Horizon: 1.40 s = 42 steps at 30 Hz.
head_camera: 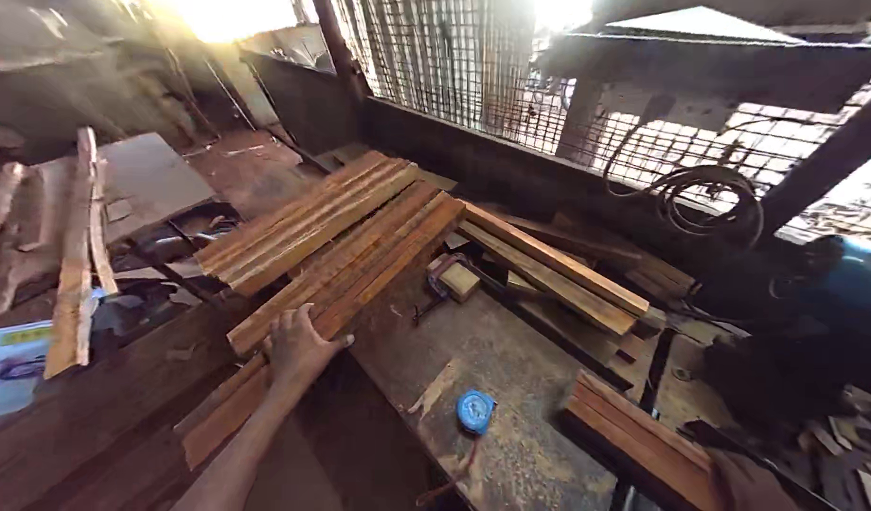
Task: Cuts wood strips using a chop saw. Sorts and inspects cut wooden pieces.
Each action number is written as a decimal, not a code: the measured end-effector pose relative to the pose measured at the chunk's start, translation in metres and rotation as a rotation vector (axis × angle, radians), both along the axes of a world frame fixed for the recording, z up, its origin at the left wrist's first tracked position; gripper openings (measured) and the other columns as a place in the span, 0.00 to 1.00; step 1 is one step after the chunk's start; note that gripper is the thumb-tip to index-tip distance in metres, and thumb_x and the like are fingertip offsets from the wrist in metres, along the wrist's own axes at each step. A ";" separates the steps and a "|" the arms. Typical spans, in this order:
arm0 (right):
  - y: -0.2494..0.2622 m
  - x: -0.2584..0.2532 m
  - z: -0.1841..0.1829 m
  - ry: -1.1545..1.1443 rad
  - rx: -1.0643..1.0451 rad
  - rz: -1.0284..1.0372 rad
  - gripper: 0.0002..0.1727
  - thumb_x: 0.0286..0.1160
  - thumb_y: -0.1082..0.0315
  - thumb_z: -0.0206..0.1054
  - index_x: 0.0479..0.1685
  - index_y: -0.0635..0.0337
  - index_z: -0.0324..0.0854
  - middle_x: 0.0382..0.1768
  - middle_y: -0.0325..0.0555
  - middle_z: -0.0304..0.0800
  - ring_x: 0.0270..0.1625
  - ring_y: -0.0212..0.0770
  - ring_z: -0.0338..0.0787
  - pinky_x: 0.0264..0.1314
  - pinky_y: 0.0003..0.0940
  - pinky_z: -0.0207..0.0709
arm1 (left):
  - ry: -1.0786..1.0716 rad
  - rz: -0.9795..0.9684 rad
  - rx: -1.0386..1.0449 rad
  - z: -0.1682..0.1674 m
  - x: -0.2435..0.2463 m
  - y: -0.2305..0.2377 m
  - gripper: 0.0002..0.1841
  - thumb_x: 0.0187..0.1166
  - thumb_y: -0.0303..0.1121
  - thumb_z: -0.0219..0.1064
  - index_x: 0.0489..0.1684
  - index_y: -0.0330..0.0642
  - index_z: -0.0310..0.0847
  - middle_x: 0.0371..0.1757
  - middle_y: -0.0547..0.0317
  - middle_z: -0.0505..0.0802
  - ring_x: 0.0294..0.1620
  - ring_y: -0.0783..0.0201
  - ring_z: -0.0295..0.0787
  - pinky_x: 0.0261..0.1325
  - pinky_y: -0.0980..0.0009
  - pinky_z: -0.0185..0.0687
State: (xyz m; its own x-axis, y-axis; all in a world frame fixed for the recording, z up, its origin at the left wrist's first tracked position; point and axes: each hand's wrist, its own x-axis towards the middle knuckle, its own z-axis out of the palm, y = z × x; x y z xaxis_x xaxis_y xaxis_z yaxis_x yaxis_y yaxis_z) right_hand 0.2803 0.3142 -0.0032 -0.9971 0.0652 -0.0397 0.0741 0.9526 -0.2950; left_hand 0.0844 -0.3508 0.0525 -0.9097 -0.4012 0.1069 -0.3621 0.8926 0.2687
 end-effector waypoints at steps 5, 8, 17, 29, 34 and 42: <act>-0.082 -0.072 -0.010 0.011 0.057 -0.002 0.58 0.28 0.41 0.90 0.71 0.65 0.80 0.67 0.68 0.82 0.69 0.70 0.81 0.70 0.69 0.74 | -0.092 0.056 0.077 -0.043 -0.040 -0.004 0.57 0.43 0.56 0.92 0.80 0.40 0.71 0.77 0.32 0.77 0.80 0.29 0.68 0.79 0.28 0.60; -0.123 -0.110 -0.012 0.063 0.062 -0.042 0.56 0.23 0.44 0.90 0.69 0.60 0.82 0.63 0.61 0.85 0.66 0.65 0.84 0.66 0.64 0.78 | -0.083 0.037 0.070 -0.061 -0.048 -0.009 0.56 0.44 0.57 0.91 0.80 0.40 0.71 0.75 0.30 0.78 0.77 0.28 0.71 0.78 0.27 0.60; -0.171 -0.181 -0.014 0.075 0.125 -0.088 0.58 0.26 0.42 0.88 0.72 0.64 0.80 0.70 0.67 0.81 0.71 0.70 0.81 0.70 0.67 0.76 | 0.059 -0.272 0.137 -0.044 -0.044 0.044 0.50 0.63 0.50 0.82 0.90 0.45 0.61 0.83 0.33 0.73 0.83 0.29 0.66 0.81 0.29 0.60; -0.188 -0.192 0.000 -0.042 0.084 -0.133 0.62 0.22 0.47 0.92 0.73 0.70 0.77 0.72 0.73 0.76 0.73 0.72 0.78 0.73 0.67 0.73 | 0.017 -1.399 0.277 -0.079 -0.078 0.261 0.29 0.79 0.19 0.60 0.84 0.41 0.69 0.86 0.54 0.76 0.90 0.54 0.64 0.90 0.57 0.59; -0.193 -0.196 -0.003 0.016 0.089 -0.114 0.60 0.21 0.43 0.90 0.70 0.69 0.80 0.70 0.71 0.80 0.70 0.70 0.81 0.70 0.65 0.76 | 0.006 -1.430 0.104 -0.087 -0.089 0.276 0.32 0.82 0.19 0.54 0.90 0.36 0.59 0.92 0.51 0.66 0.93 0.54 0.57 0.90 0.59 0.58; -0.201 -0.209 -0.005 0.008 0.116 -0.101 0.58 0.21 0.42 0.87 0.69 0.66 0.81 0.66 0.69 0.82 0.68 0.68 0.81 0.68 0.65 0.77 | 0.079 -1.376 0.139 -0.095 -0.098 0.270 0.28 0.85 0.19 0.52 0.87 0.37 0.65 0.89 0.53 0.73 0.91 0.57 0.63 0.89 0.61 0.62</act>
